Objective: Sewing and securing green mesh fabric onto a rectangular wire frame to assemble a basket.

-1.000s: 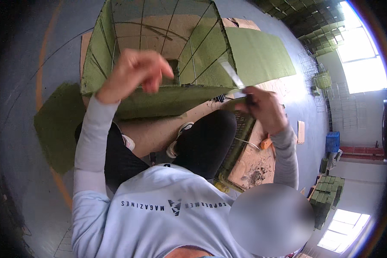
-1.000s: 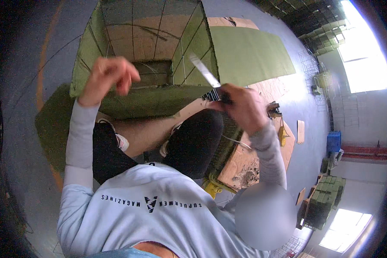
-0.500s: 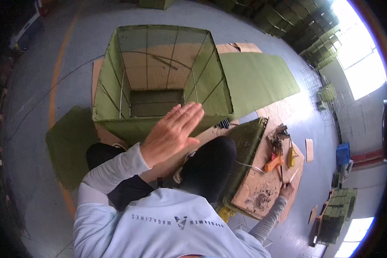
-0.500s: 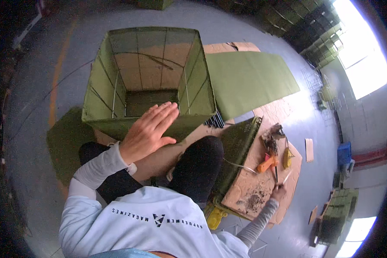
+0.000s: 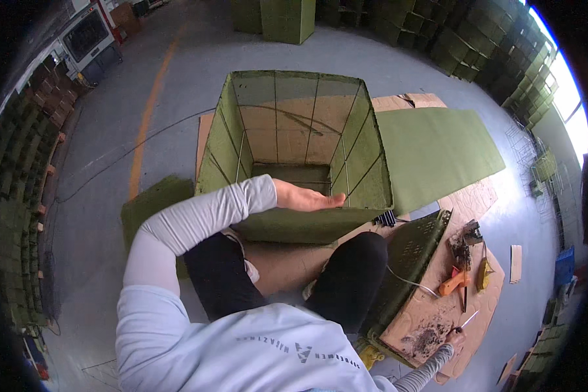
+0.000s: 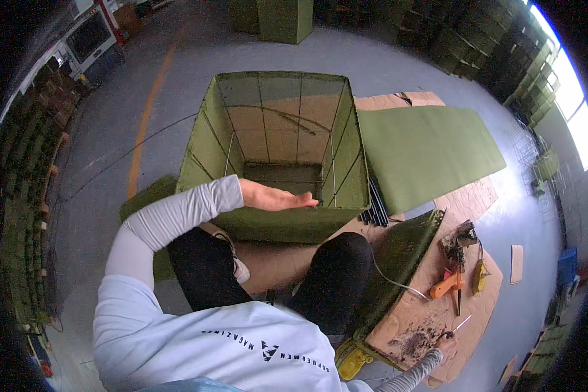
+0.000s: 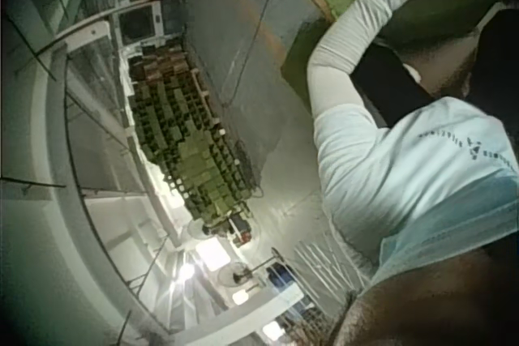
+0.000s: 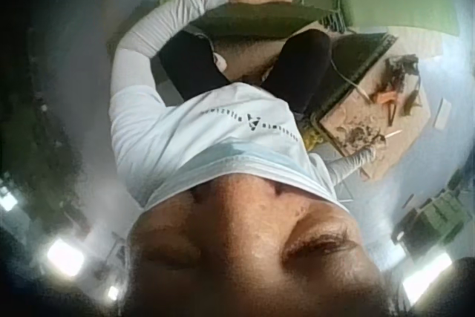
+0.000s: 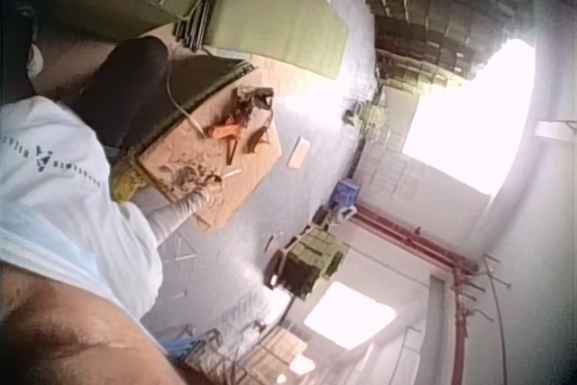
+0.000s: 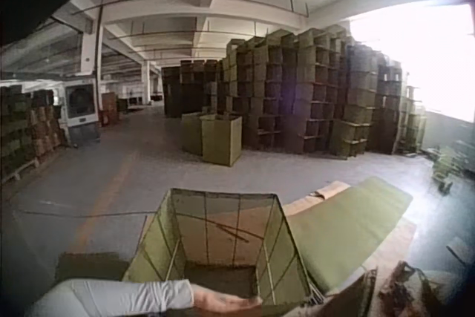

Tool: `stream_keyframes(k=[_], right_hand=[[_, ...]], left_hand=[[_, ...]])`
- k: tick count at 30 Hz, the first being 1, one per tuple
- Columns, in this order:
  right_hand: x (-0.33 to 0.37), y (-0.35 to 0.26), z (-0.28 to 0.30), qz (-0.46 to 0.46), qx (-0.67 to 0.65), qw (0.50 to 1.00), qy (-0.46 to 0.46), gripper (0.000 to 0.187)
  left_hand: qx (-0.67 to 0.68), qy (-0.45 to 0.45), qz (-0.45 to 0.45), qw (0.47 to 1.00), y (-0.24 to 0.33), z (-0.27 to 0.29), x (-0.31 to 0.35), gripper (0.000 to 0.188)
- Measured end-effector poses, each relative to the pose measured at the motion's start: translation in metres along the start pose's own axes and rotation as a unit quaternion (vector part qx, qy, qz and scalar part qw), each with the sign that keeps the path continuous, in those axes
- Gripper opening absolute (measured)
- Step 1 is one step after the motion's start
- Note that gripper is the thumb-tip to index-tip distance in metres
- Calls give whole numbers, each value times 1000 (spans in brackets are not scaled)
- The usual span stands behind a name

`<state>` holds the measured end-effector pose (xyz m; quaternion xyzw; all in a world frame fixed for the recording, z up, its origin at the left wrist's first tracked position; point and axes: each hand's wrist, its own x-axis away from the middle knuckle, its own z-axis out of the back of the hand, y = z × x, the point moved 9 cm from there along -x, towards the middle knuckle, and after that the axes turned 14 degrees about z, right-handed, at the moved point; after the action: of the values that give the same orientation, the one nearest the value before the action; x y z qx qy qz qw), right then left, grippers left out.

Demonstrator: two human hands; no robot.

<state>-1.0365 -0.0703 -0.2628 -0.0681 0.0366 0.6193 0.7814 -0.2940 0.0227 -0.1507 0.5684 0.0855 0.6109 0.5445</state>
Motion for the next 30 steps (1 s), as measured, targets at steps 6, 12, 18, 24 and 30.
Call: stream_keyframes(k=[6,12,18,24,30], right_hand=[[12,-12,17,34,-135,988,72,38],[-5,-104,55,89,-210,965,129,62],[-35,-154,83,125,-215,942,224,53],[-48,-254,81,103,-482,854,168,41],[-52,-324,101,236,-413,866,155,35]], left_hand=[[28,-97,99,990,-42,20,-12,112],[-8,125,109,986,-101,122,45,82],[-3,602,46,797,-121,218,200,37],[-253,590,196,741,-127,233,198,32],[-425,543,293,662,-131,216,155,5]])
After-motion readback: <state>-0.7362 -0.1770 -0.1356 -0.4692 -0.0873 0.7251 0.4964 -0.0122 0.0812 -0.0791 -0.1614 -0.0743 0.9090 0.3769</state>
